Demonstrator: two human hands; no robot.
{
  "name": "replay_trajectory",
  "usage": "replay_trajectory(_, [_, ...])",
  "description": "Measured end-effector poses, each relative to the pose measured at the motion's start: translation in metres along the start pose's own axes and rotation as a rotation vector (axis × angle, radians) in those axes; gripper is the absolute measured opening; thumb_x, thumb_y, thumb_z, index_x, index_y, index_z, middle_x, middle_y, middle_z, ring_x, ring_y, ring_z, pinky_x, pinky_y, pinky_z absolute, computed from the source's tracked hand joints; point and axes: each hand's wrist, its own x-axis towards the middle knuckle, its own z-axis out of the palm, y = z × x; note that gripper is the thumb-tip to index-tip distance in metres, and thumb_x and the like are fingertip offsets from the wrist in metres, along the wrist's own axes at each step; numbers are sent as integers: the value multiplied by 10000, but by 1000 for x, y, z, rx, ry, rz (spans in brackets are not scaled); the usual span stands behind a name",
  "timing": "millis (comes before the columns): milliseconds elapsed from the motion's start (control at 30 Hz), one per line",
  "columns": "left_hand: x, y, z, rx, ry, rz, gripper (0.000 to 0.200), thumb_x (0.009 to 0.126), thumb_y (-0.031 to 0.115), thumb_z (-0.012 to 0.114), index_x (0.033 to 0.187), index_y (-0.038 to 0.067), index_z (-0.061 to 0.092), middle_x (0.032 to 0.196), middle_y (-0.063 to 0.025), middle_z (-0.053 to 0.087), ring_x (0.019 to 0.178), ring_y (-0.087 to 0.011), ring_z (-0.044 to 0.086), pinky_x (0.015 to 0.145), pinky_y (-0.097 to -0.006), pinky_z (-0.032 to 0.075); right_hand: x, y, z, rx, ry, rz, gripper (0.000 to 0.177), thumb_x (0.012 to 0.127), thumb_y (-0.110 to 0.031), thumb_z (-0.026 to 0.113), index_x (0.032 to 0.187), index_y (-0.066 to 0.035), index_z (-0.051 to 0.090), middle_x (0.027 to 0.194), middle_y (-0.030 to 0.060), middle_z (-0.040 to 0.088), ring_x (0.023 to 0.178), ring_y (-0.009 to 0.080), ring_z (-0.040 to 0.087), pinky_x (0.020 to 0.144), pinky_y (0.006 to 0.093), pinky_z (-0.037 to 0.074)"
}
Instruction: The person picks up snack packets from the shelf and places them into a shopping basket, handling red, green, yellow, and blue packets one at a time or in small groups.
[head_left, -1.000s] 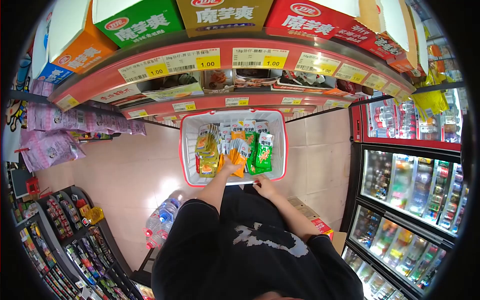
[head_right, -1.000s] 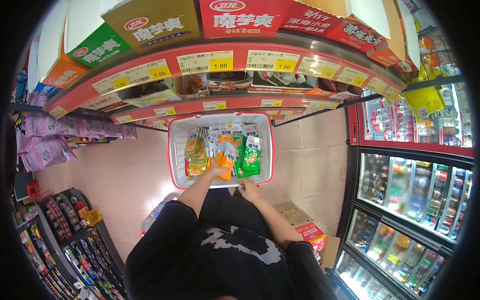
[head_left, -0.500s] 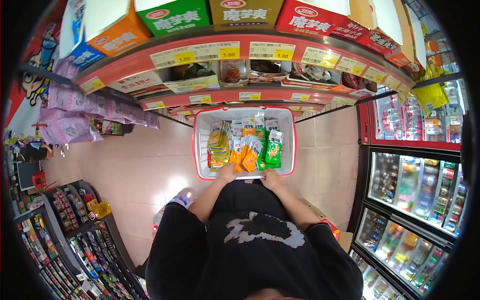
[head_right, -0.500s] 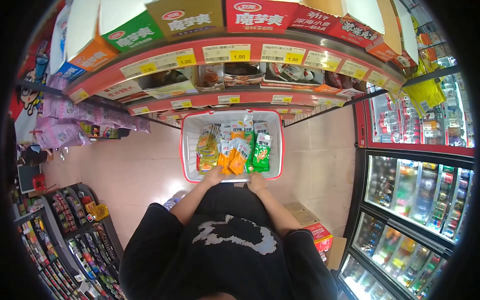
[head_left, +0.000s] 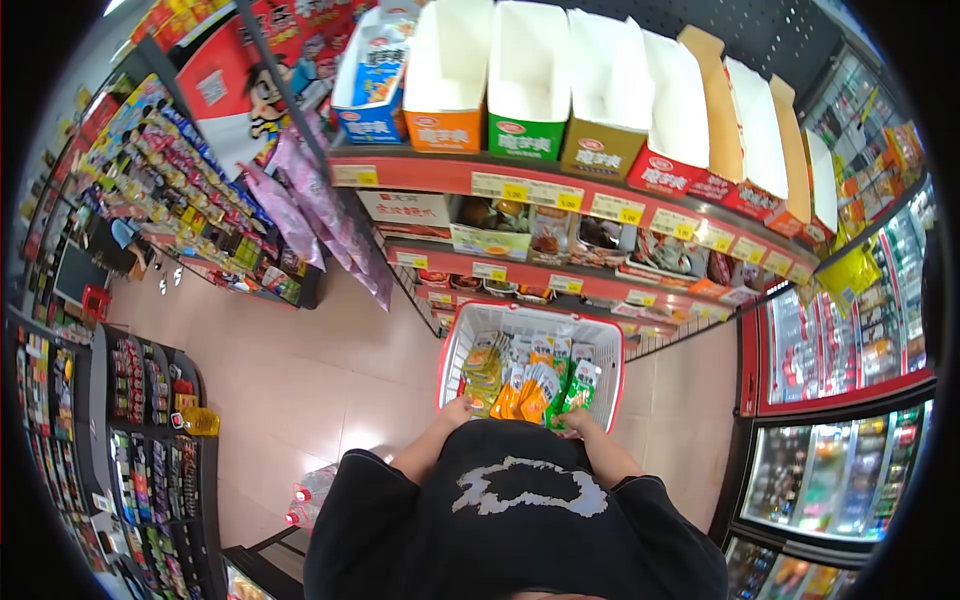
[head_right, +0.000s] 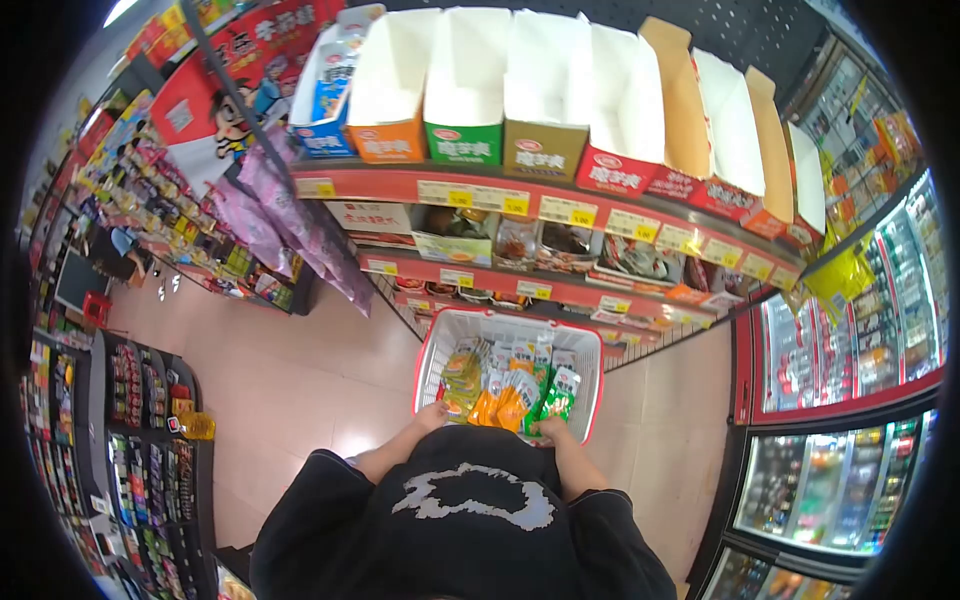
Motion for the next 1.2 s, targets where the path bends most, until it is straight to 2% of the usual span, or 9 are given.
replay_trajectory(233, [9, 6, 6, -115, 146, -69, 330, 771, 269, 516, 1017, 54, 561, 928, -129, 635, 887, -257, 609, 772, -347, 472, 42, 5, -5, -145, 87, -378, 306, 709, -278, 659, 877, -22, 644, 789, 126, 635, 665, 232, 623, 555, 366, 508])
replay_trajectory(267, [11, 5, 6, -103, 129, -89, 335, 774, 276, 513, 1021, 54, 561, 941, -127, 634, 903, -257, 604, 782, -347, 468, 40, 0, -13, -192, -21, -288, 362, 776, -235, 612, 1073, -34, 563, 942, 106, 607, 737, 215, 616, 588, 351, 523])
replay_trajectory(500, [29, -4, 15, 26, -31, -179, 353, 771, 273, 526, 1043, 50, 559, 1031, -136, 605, 980, -260, 572, 819, -350, 448, 61, 35, -26, -16, -45, -211, 352, 786, -248, 595, 1066, -39, 554, 942, 90, 608, 784, 224, 605, 609, 356, 501])
replay_trajectory(567, [21, -2, 12, -241, 34, -42, 276, 773, 179, 532, 1004, 31, 566, 987, -144, 611, 957, -270, 578, 805, -339, 455, 114, 66, -18, -65, -45, -173, 372, 793, -261, 585, 1093, -45, 539, 962, 88, 599, 811, 219, 594, 640, 366, 492])
replay_trajectory(667, [12, 46, -24, -371, 345, 242, 194, 772, 57, 520, 955, 9, 566, 928, -150, 608, 913, -284, 585, 780, -331, 463, 13, 1, -33, -43, -119, -120, 405, 796, -284, 583, 1121, -52, 520, 974, 75, 585, 825, 180, 573, 660, 367, 479])
replay_trajectory(833, [-20, 218, -200, -109, 1073, 736, 187, 774, -15, 504, 948, 23, 557, 940, -148, 580, 906, -305, 555, 783, -369, 438, -136, -164, -74, -218, -374, -738, 537, 809, -423, 583, 1200, -69, 488, 1097, 44, 565, 1006, 150, 517, 878, 290, 408])
replay_trajectory(933, [-40, 296, -296, 38, 1465, 1004, 304, 730, -19, 539, 1031, 24, 531, 1046, -123, 545, 997, -302, 498, 861, -380, 388, -259, -281, -99, -318, -441, -1373, 288, 848, -295, 569, 989, -44, 561, 901, 32, 583, 849, 115, 535, 767, 278, 446])
replay_trajectory(1100, [-30, 365, -392, 18, 1806, 943, 498, 757, 227, 601, 1182, 34, 429, 1220, -192, 387, 1100, -349, 396, 917, -423, 305, -420, -412, -110, -223, 297, -1852, 171, 792, -152, 594, 886, -10, 593, 823, 71, 609, 762, 133, 568, 704, 271, 457])
replay_trajectory(1200, [-9, 368, -402, -2, 1748, 758, 555, 752, 288, 624, 1194, 28, 411, 1168, -181, 445, 1079, -345, 433, 883, -434, 334, -430, -499, -116, -340, 712, -2155, 247, 794, -181, 598, 969, -7, 582, 954, 121, 600, 870, 248, 576, 771, 319, 455])
